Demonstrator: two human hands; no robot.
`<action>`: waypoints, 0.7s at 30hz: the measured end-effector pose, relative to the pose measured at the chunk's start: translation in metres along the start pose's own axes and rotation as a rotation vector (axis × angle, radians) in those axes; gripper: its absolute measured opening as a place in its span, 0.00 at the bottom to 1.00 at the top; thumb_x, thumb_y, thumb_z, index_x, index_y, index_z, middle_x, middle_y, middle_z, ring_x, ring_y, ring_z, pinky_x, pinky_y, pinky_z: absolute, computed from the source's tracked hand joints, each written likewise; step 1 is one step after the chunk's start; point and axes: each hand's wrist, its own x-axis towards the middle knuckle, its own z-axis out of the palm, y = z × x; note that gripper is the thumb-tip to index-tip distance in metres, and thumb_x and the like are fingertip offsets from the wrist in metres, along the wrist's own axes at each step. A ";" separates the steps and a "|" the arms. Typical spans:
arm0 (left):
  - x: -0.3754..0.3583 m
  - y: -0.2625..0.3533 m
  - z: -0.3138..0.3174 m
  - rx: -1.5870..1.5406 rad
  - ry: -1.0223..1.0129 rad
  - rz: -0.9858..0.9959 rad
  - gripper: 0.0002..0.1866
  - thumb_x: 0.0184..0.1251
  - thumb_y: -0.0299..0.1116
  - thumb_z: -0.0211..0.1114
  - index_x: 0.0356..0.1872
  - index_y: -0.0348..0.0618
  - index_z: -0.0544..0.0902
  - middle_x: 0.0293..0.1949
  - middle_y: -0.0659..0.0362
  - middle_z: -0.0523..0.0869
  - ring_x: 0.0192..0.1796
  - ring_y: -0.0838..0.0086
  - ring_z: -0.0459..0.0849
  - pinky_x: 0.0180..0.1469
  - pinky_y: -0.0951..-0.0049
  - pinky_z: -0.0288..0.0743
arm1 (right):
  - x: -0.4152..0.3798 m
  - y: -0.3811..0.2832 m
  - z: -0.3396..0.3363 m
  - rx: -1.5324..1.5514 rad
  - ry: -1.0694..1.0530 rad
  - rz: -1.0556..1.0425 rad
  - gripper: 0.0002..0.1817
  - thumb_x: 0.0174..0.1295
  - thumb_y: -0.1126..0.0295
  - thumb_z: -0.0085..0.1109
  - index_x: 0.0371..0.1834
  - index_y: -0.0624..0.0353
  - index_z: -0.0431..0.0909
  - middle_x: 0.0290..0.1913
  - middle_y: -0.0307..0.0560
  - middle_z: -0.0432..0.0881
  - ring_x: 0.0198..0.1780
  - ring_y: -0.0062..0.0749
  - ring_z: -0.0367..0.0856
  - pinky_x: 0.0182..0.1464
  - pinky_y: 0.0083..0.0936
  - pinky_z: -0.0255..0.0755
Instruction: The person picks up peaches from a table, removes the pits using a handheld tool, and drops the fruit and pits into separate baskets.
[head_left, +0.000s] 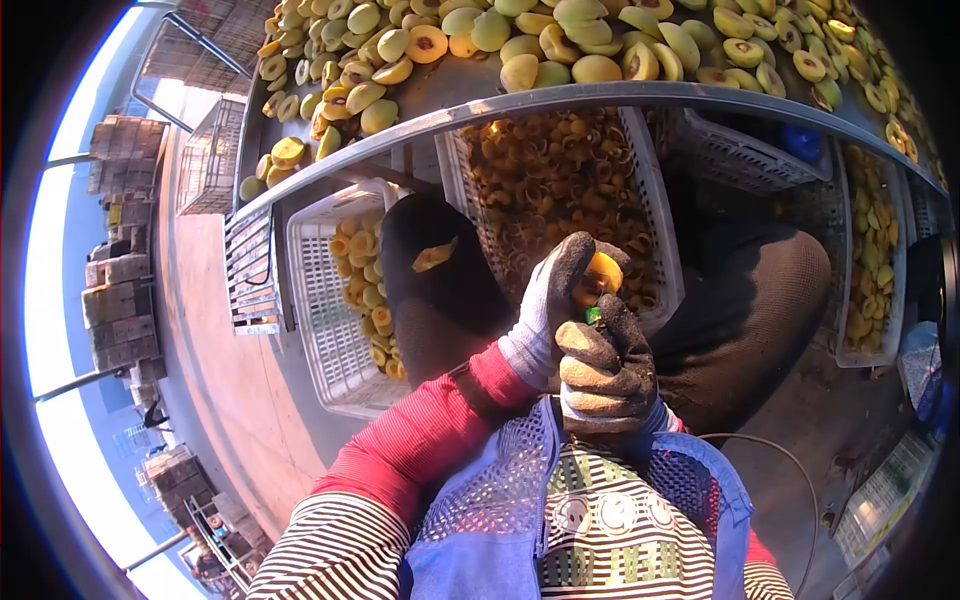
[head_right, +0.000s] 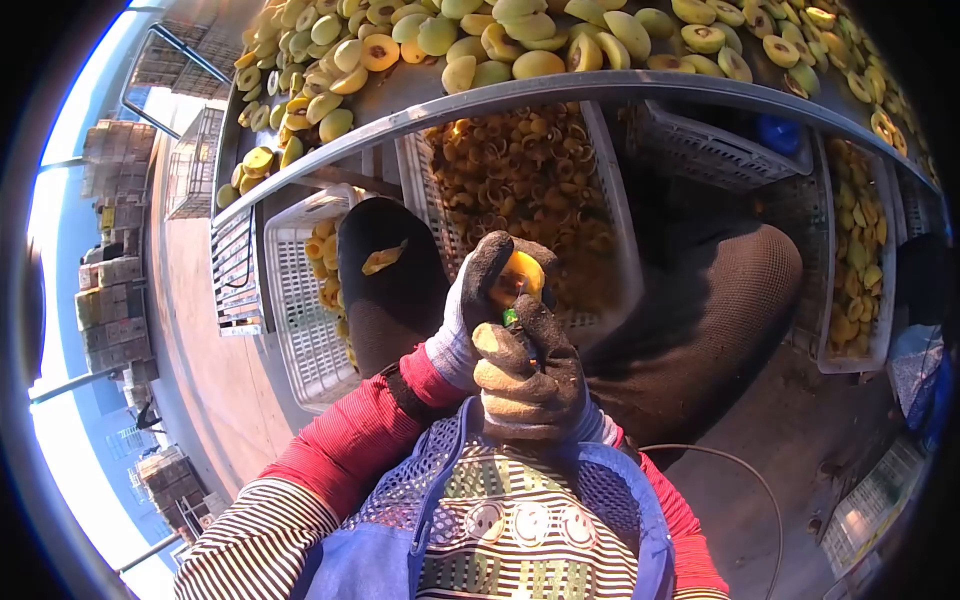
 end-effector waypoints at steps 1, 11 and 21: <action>-0.002 0.001 0.000 0.003 0.007 0.000 0.23 0.74 0.51 0.49 0.40 0.40 0.81 0.31 0.61 0.81 0.33 0.79 0.76 0.41 0.77 0.69 | 0.001 -0.001 -0.003 0.037 -0.025 0.019 0.25 0.71 0.44 0.40 0.27 0.54 0.63 0.12 0.35 0.64 0.09 0.19 0.61 0.09 0.16 0.56; -0.009 -0.008 -0.021 -0.110 0.295 -0.035 0.22 0.74 0.50 0.49 0.40 0.41 0.80 0.35 0.58 0.82 0.38 0.76 0.79 0.46 0.73 0.74 | -0.017 -0.064 -0.049 -0.165 0.001 -0.097 0.31 0.73 0.42 0.29 0.48 0.58 0.74 0.17 0.34 0.62 0.13 0.19 0.56 0.14 0.21 0.56; -0.039 0.076 -0.164 0.592 0.828 0.496 0.17 0.73 0.43 0.55 0.45 0.37 0.81 0.40 0.54 0.82 0.41 0.73 0.81 0.45 0.72 0.76 | -0.021 -0.051 -0.012 -0.667 0.495 -0.496 0.24 0.71 0.47 0.45 0.44 0.59 0.74 0.17 0.32 0.64 0.10 0.15 0.54 0.11 0.15 0.47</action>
